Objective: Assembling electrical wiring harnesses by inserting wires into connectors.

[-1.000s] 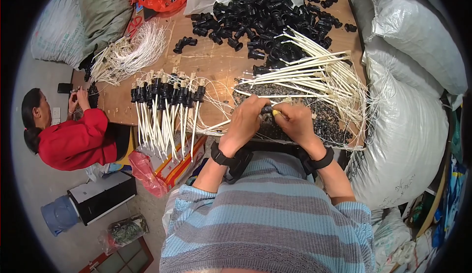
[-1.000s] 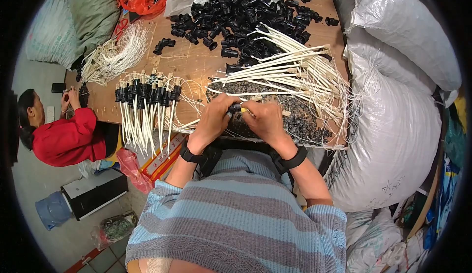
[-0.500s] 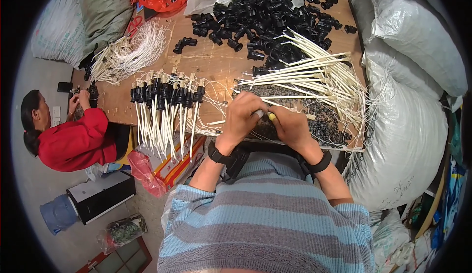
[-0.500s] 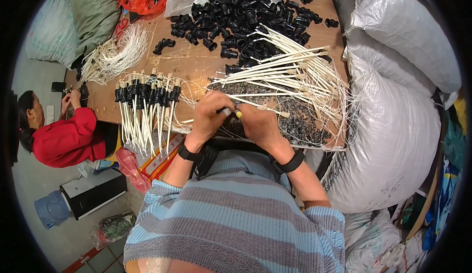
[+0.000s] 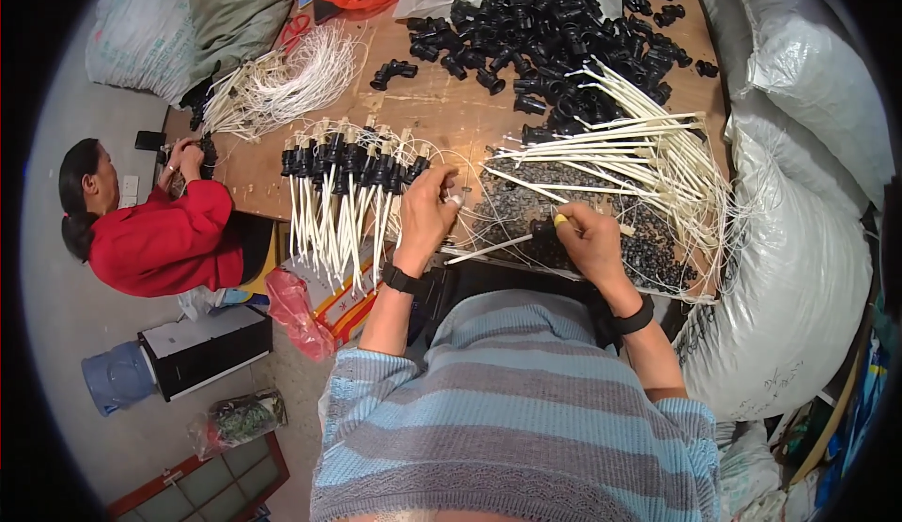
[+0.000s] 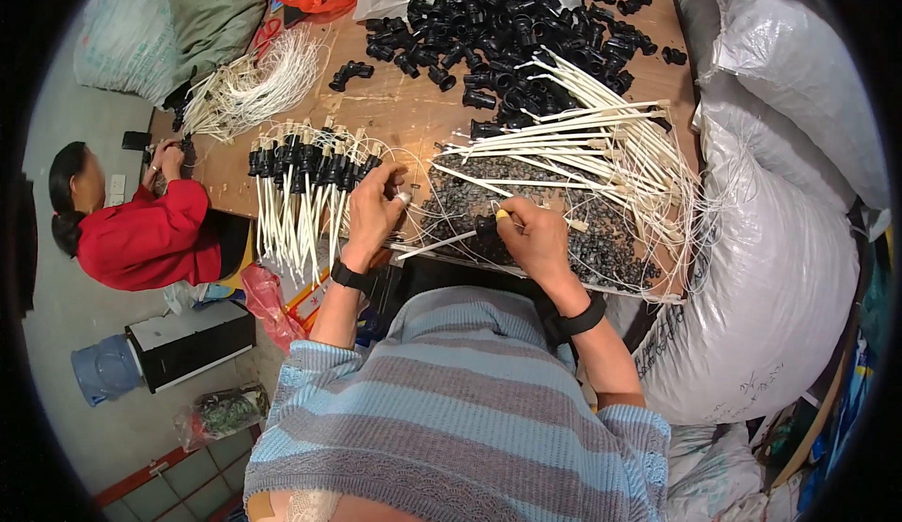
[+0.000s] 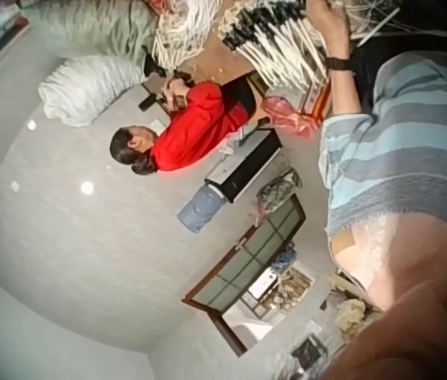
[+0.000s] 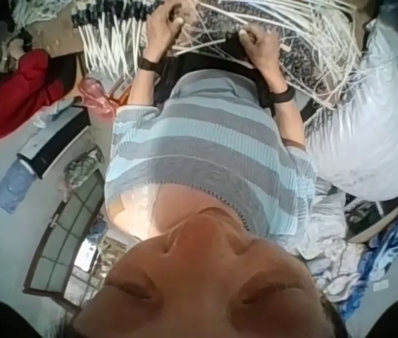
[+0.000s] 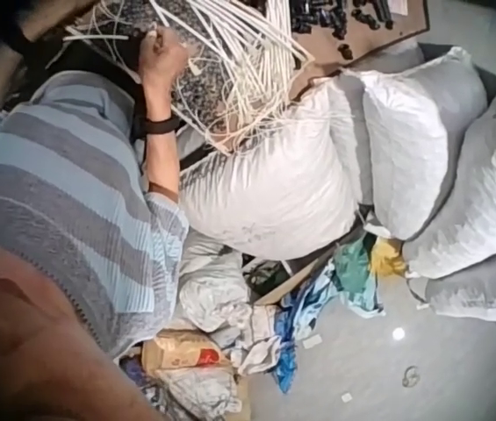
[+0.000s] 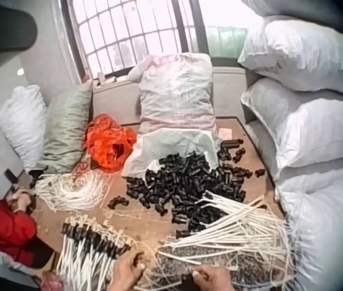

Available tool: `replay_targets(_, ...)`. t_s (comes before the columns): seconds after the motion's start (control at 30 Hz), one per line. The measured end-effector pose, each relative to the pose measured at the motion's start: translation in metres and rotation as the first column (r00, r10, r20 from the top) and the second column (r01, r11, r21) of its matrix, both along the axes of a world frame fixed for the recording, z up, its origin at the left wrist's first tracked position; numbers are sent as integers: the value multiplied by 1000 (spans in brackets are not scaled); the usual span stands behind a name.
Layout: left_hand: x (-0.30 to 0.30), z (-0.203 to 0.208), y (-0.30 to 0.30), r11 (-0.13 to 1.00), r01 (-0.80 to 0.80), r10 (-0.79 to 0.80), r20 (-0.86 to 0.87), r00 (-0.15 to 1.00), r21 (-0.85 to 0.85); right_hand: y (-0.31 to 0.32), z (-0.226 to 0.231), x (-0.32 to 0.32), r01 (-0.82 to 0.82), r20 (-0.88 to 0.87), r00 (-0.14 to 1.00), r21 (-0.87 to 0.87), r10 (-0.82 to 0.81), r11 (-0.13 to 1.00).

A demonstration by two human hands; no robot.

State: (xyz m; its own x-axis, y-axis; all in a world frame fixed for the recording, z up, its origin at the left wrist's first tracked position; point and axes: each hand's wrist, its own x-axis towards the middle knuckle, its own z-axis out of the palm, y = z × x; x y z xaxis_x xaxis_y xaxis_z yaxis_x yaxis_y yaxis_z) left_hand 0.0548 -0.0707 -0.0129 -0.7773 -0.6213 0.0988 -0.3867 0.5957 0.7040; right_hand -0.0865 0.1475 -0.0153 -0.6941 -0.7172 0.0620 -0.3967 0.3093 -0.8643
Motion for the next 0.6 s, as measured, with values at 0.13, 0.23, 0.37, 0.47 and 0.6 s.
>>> replay_targets(0.13,-9,-6,3,996,51,-55,-50,997,-76,-1,-3,-1,19,77,997,-18,-18,1000)
replay_targets(0.23,-20,0,11,984,93,-106,-79,991,-155,-3,-3,-4,60,150,987,-35,-54,998)
replay_targets(0.37,-38,22,59,982,174,-188,-222,957,-79,-15,-1,-1,80,121,990,-93,-68,992)
replay_targets(0.47,-48,21,79,964,184,-227,-234,945,-190,-22,5,2,45,221,975,-84,-26,995)
replay_targets(0.6,-50,20,81,956,166,-217,-203,955,-241,-19,0,-1,83,619,781,-227,78,971)
